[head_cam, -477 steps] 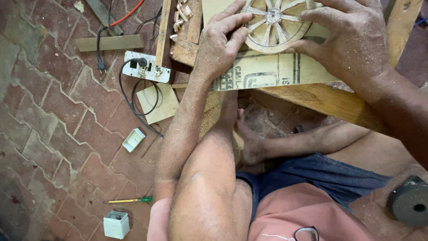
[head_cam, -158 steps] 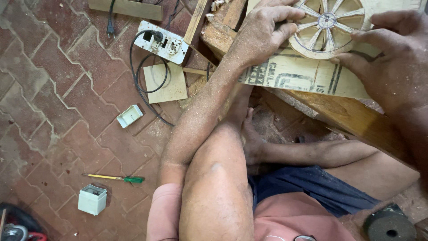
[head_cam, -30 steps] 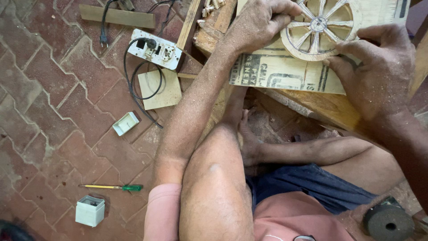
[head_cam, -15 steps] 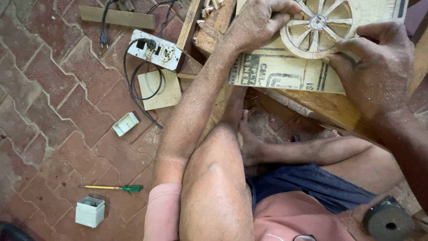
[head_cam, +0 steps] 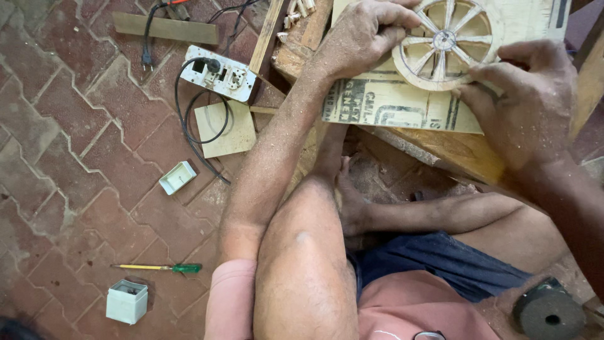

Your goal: The person sits on the floor and assembles a small spoked wooden wheel, pressing the spokes into the hub and rim by hand and rotating the wheel to seat each joint. They turn the wheel over, fit it against a plywood board, and press the components together to tighten the assembly.

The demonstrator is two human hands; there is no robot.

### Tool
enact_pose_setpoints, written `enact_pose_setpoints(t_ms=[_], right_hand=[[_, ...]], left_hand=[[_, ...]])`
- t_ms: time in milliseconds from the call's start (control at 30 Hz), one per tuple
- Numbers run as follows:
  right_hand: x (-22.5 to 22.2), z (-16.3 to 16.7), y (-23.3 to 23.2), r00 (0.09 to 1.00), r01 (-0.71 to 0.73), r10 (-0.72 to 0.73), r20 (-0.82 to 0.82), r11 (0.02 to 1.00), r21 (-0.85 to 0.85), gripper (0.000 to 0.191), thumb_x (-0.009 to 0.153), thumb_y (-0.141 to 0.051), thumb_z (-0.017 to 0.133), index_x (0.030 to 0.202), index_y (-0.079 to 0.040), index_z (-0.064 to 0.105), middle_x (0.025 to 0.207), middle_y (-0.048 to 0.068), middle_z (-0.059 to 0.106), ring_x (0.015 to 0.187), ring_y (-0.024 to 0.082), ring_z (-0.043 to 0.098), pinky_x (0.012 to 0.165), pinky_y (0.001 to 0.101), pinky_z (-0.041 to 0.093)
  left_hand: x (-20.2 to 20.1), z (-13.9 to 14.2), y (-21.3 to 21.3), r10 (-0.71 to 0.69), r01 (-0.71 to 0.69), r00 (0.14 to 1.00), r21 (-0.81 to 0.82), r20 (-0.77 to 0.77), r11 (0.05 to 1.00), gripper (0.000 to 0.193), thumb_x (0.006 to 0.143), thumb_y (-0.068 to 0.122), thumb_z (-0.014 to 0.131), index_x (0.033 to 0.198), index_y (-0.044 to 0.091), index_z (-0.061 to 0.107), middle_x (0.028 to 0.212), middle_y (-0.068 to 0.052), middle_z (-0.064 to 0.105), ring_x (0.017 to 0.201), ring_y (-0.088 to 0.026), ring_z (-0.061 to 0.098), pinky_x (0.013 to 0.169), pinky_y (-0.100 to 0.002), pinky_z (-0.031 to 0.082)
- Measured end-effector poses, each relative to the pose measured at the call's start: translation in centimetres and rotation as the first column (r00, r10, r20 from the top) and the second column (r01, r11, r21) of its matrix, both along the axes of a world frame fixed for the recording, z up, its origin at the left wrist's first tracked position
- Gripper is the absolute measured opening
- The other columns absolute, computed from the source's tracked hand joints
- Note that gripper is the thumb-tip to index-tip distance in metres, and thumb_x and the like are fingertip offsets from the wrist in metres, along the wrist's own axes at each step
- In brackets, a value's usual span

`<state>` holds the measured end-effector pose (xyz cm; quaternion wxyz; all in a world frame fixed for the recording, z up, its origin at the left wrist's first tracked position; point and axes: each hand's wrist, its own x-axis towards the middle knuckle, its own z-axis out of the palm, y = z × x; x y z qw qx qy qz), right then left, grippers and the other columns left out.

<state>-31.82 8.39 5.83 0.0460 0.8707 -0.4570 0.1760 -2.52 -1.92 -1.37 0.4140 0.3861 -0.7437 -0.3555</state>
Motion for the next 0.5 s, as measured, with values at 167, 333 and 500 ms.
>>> enact_pose_setpoints(t_ms=[167,333,500], right_hand=[[0.52,0.75,0.96,1.0,0.01,-0.01,-0.004,0.999,0.033,0.024,0.095,-0.021,0.093,0.112,-0.009,0.08,0.116,0.007,0.06,0.111,0.02,0.056,0.095,0.0331,0.049],[0.83,0.9,1.16,0.999,0.022,-0.023,0.032,0.999,0.043,0.027,0.093,-0.022,0.093,0.111,-0.008,0.08,0.116,0.008,0.06,0.113,0.021,0.056,0.098,0.0337,0.05],[0.58,0.66,1.07,1.0,0.01,-0.01,0.021,1.0,0.009,0.026,0.095,-0.022,0.093,0.112,-0.007,0.08,0.116,0.008,0.06,0.112,0.021,0.056,0.097,0.034,0.05]], left_hand=[[0.45,0.51,0.49,-0.058,0.059,0.998,-0.042,0.026,0.997,0.02,0.093,0.003,0.076,0.112,0.006,0.08,0.132,-0.008,0.073,0.12,-0.022,0.073,0.1,-0.031,0.06],[0.37,0.88,0.47,-0.076,0.076,0.997,-0.027,0.02,0.997,0.019,0.093,0.002,0.075,0.111,0.006,0.08,0.134,-0.008,0.072,0.122,-0.022,0.072,0.102,-0.031,0.06],[0.16,0.67,0.4,-0.054,0.054,0.998,-0.025,0.026,0.998,0.02,0.091,0.003,0.076,0.111,0.006,0.08,0.132,-0.008,0.072,0.119,-0.022,0.073,0.101,-0.03,0.06]])
